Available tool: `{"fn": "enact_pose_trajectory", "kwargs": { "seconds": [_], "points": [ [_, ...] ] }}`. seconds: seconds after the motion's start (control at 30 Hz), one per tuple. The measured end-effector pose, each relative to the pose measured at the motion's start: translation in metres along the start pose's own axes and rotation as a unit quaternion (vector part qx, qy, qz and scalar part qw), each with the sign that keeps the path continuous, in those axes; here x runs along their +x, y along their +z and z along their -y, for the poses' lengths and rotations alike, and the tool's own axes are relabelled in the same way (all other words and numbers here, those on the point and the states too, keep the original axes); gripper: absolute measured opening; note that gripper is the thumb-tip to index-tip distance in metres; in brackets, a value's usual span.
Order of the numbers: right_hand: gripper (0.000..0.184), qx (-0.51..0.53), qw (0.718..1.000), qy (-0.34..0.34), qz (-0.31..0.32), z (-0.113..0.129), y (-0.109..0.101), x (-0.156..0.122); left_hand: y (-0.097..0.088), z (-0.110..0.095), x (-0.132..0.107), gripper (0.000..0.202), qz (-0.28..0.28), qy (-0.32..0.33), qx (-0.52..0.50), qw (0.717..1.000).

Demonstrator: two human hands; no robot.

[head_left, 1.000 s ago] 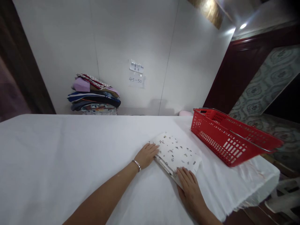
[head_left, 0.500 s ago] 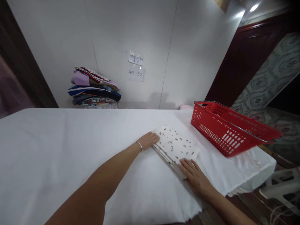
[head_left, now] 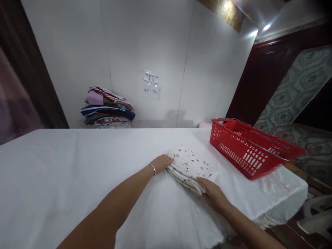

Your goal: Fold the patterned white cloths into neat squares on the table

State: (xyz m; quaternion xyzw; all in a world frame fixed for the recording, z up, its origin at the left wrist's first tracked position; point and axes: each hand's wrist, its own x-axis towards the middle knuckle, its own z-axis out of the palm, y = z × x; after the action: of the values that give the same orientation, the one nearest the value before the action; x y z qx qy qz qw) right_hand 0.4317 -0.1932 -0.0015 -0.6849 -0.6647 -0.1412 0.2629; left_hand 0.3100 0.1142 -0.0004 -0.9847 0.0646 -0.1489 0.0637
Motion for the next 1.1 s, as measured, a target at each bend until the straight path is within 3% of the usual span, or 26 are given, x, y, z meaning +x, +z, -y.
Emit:
{"fn": "enact_pose_trajectory", "kwargs": {
  "seconds": [0.13, 0.27, 0.43, 0.6, 0.7, 0.83, 0.9, 0.97, 1.03, 1.1],
  "points": [
    [0.054, 0.081, 0.991, 0.102, -0.016, 0.001, -0.023, 0.026, 0.005, -0.003, -0.012, 0.057, -0.02, -0.04, -0.071, 0.996],
    [0.053, 0.152, 0.971, 0.176, -0.049, 0.001, -0.047, 0.061, -0.001, -0.019, -0.023, 0.072, -0.058, -0.111, -0.151, 0.981],
    [0.06, 0.274, 0.934, 0.217, -0.07, 0.001, -0.065, 0.096, -0.012, -0.04, -0.027, 0.082, -0.082, -0.161, -0.179, 0.967],
    [0.062, 0.379, 0.893, 0.225, -0.089, 0.011, -0.088, 0.123, -0.023, -0.042, -0.028, 0.058, -0.149, -0.235, -0.194, 0.941],
    [0.066, 0.47, 0.842, 0.244, -0.106, 0.021, -0.109, 0.136, -0.062, -0.035, -0.043, 0.044, -0.188, -0.235, -0.239, 0.923],
    [0.066, 0.566, 0.767, 0.28, -0.117, 0.035, -0.125, 0.143, -0.156, -0.023, -0.084, 0.042, -0.208, -0.247, -0.286, 0.902],
    [0.064, 0.603, 0.732, 0.3, -0.1, 0.04, -0.116, 0.144, -0.201, -0.014, -0.105, 0.046, -0.165, -0.284, -0.327, 0.886],
    [0.06, 0.631, 0.704, 0.317, -0.067, 0.04, -0.091, 0.144, -0.225, -0.001, -0.12, 0.045, -0.059, -0.297, -0.39, 0.869],
    [0.057, 0.646, 0.683, 0.34, -0.024, 0.038, -0.051, 0.144, -0.22, 0.014, -0.129, 0.04, 0.039, -0.306, -0.427, 0.85],
    [0.055, 0.637, 0.669, 0.383, 0.014, 0.035, -0.003, 0.143, -0.188, 0.03, -0.135, 0.037, 0.12, -0.335, -0.434, 0.827]
  ]
}}
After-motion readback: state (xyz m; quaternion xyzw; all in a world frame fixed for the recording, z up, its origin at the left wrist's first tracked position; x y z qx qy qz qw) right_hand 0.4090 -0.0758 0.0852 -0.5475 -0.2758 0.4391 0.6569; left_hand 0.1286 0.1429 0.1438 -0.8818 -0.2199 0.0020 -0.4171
